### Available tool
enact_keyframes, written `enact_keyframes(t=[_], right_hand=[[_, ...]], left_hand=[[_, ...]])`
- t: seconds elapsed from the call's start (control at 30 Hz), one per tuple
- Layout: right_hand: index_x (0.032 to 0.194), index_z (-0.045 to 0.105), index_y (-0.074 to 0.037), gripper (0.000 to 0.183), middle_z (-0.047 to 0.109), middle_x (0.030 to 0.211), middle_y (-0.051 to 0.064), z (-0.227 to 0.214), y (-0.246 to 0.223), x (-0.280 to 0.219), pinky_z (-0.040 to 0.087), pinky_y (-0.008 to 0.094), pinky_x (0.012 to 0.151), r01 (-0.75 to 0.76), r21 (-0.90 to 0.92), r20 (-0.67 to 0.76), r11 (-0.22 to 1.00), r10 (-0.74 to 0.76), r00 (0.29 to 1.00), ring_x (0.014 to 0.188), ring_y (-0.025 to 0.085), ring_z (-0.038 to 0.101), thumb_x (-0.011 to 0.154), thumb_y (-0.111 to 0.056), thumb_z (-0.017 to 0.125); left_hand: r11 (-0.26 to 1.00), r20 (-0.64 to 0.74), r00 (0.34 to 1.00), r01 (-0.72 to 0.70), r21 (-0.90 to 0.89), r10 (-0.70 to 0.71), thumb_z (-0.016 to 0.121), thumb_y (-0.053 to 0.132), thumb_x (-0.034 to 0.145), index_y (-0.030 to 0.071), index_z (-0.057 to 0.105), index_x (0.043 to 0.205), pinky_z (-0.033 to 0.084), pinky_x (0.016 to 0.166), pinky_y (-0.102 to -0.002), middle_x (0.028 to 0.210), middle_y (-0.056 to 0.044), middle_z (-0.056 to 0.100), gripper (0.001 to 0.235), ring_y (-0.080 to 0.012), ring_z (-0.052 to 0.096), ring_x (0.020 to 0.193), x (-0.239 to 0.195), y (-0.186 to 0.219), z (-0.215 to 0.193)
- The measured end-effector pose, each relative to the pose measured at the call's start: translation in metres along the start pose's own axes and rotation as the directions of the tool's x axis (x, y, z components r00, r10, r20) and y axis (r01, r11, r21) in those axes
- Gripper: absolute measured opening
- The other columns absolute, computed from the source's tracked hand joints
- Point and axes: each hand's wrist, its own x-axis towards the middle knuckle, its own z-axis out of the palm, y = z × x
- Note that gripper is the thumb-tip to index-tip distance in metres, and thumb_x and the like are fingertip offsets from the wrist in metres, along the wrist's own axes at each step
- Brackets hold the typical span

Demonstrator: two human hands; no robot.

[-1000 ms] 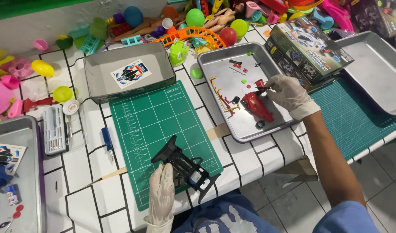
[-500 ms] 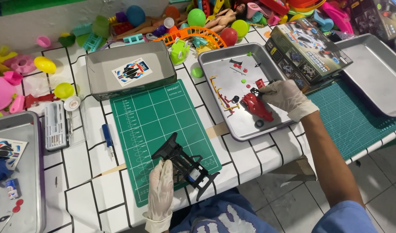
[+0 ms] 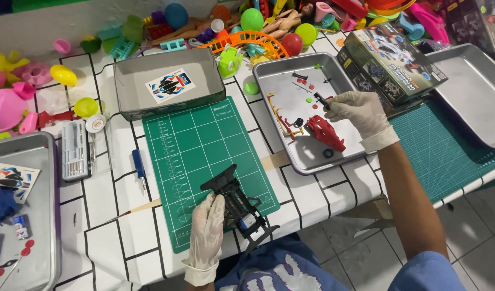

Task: Assembling a model toy car by installing batteries, attaching the motor/chassis components, and snapping on the body shell.

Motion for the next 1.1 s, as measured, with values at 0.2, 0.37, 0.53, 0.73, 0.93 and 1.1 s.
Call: enact_keyframes(t=[0.2,0.37,0.53,0.73,0.93,1.1], right_hand=[[0.107,0.073,0.004,0.02,0.076,0.087,0.017,0.029,-0.027,-0.043,0.065,0.026,0.068,0.071,0.159,0.132,0.985,-0.093,0.987,0.071,0.021,0.075,0.091,-0.008,0.076],[0.116,0.074,0.002,0.031,0.079,0.095,0.018,0.08,-0.05,-0.095,0.068,0.03,0.076,0.116,0.249,0.252,0.962,-0.18,0.951,0.078,0.022,0.078,0.085,-0.004,0.077],[0.114,0.073,0.0,0.029,0.078,0.105,0.015,0.142,-0.041,-0.129,0.067,0.026,0.08,0.503,0.031,0.305,0.864,-0.487,0.818,0.091,0.021,0.077,0.085,0.001,0.076],[0.126,0.062,-0.002,0.041,0.074,0.104,0.011,0.168,-0.022,-0.134,0.065,0.03,0.074,0.851,-0.144,0.462,0.506,-0.726,0.51,0.088,0.02,0.074,0.088,0.003,0.074],[0.132,0.059,-0.007,0.046,0.07,0.1,0.008,0.174,-0.01,-0.13,0.059,0.029,0.061,0.878,-0.15,0.513,0.454,-0.724,0.462,0.074,0.017,0.068,0.089,0.003,0.07],[0.144,0.05,-0.008,0.059,0.068,0.105,0.011,0.173,-0.005,-0.127,0.064,0.03,0.067,0.887,-0.123,0.519,0.446,-0.732,0.44,0.088,0.022,0.071,0.09,0.006,0.07]], left_hand=[[0.997,0.039,0.997,-0.071,-0.031,0.072,0.055,0.022,0.106,0.006,0.068,0.096,0.04,0.057,-0.022,0.068,0.006,0.051,0.023,-0.004,0.046,0.061,0.003,-0.009,0.0],[0.994,0.125,0.987,-0.108,0.02,0.105,0.054,0.028,0.107,0.013,0.061,0.083,0.024,0.052,-0.024,0.065,0.01,0.036,0.03,-0.0033,0.029,0.056,-0.006,0.014,0.003],[0.984,0.147,0.976,-0.171,0.055,0.161,0.053,0.035,0.106,0.02,0.035,0.071,0.033,0.079,-0.031,0.065,0.011,0.026,0.042,-0.0036,0.024,0.059,-0.01,0.027,0.002],[0.987,0.189,0.971,-0.155,0.036,0.145,0.054,0.042,0.105,0.02,0.04,0.073,0.03,0.061,-0.028,0.069,0.009,0.033,0.041,-0.0063,0.03,0.061,-0.008,0.023,0.0],[0.992,0.244,0.964,-0.119,0.03,0.108,0.052,0.033,0.106,0.008,0.068,0.106,0.038,0.065,-0.025,0.081,0.008,0.052,0.029,-0.0045,0.042,0.069,-0.006,0.027,0.0],[0.982,0.266,0.959,-0.138,0.13,0.1,0.049,0.045,0.106,0.014,0.048,0.085,0.031,0.062,-0.031,0.066,0.008,0.03,0.037,-0.0075,0.029,0.06,-0.01,0.036,-0.002]])
